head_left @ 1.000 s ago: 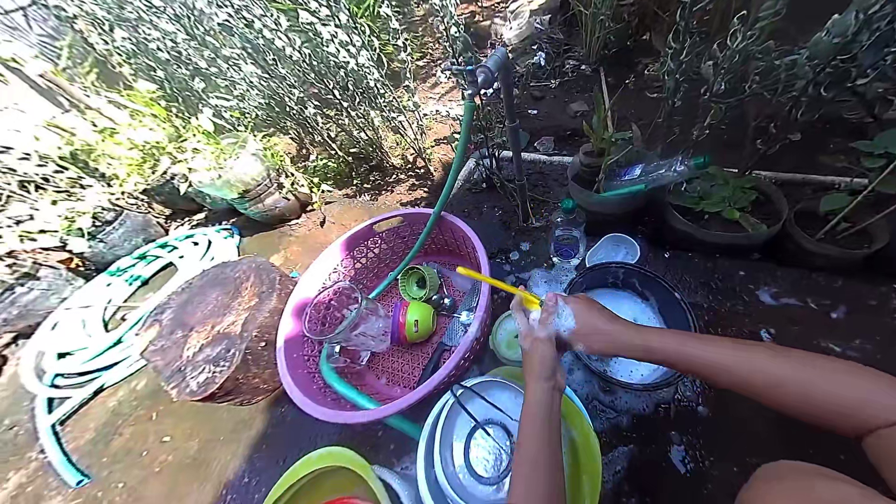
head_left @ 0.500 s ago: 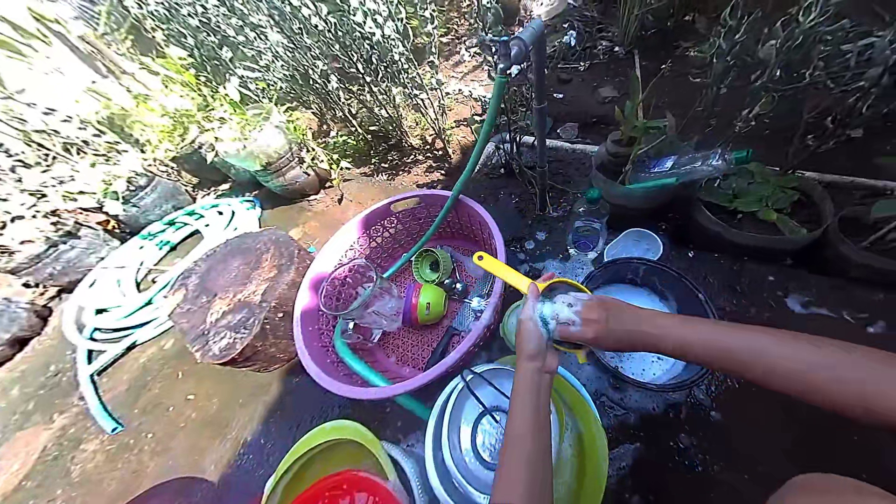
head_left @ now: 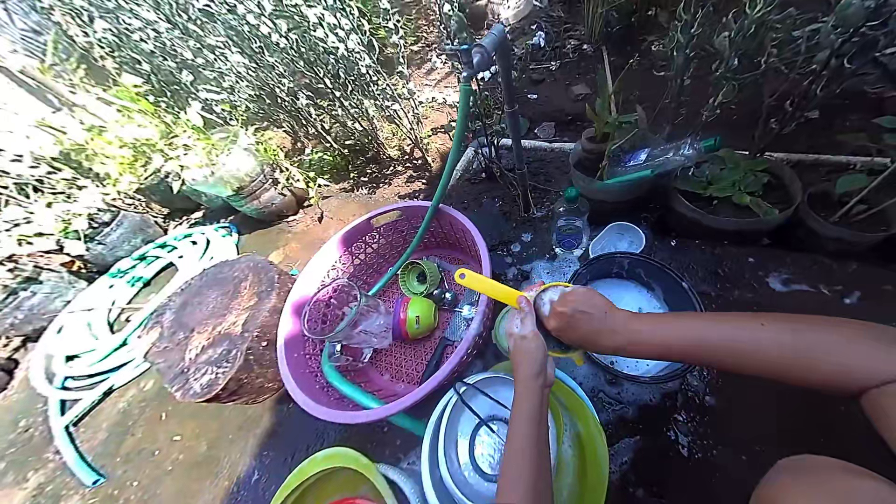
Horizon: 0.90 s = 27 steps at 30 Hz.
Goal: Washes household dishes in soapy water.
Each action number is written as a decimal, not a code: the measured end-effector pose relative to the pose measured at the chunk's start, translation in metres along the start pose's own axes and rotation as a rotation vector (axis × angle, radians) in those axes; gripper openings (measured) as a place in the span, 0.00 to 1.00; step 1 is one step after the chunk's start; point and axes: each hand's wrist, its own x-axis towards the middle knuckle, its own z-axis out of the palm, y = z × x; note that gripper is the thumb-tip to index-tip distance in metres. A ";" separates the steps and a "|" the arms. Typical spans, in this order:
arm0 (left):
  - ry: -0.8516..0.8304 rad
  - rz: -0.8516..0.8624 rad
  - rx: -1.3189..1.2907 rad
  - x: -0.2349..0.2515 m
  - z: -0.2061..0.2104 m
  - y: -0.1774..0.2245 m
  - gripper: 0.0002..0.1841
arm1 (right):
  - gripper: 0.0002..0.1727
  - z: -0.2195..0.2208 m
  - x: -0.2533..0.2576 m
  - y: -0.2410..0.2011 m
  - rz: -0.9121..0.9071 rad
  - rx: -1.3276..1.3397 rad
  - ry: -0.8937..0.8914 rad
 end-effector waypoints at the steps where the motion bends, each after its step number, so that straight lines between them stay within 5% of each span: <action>1: 0.020 -0.019 0.017 0.000 0.001 0.005 0.20 | 0.09 0.012 0.003 0.002 -0.058 -0.065 0.278; 3: 0.044 -0.047 0.036 0.000 0.000 0.013 0.20 | 0.10 0.017 0.004 0.001 -0.053 0.101 0.328; 7: 0.031 -0.001 0.100 0.003 -0.016 0.015 0.18 | 0.20 -0.012 0.005 0.002 0.067 0.564 -0.477; 9: -0.014 -0.016 0.125 -0.002 -0.019 0.011 0.15 | 0.19 -0.026 0.008 0.006 0.058 0.576 -0.609; 13: -0.122 0.115 0.438 0.004 -0.037 0.008 0.14 | 0.18 -0.044 0.001 0.019 0.243 0.717 -0.130; 17: -0.186 0.379 0.935 -0.008 -0.019 0.016 0.06 | 0.39 -0.029 0.006 0.010 0.440 0.873 -0.172; 24: -0.516 0.227 1.333 -0.018 0.002 0.033 0.13 | 0.20 -0.028 0.034 0.033 0.749 1.360 0.304; 27: -0.464 0.197 1.483 0.007 0.001 0.056 0.16 | 0.25 -0.020 0.028 0.017 0.722 1.357 0.215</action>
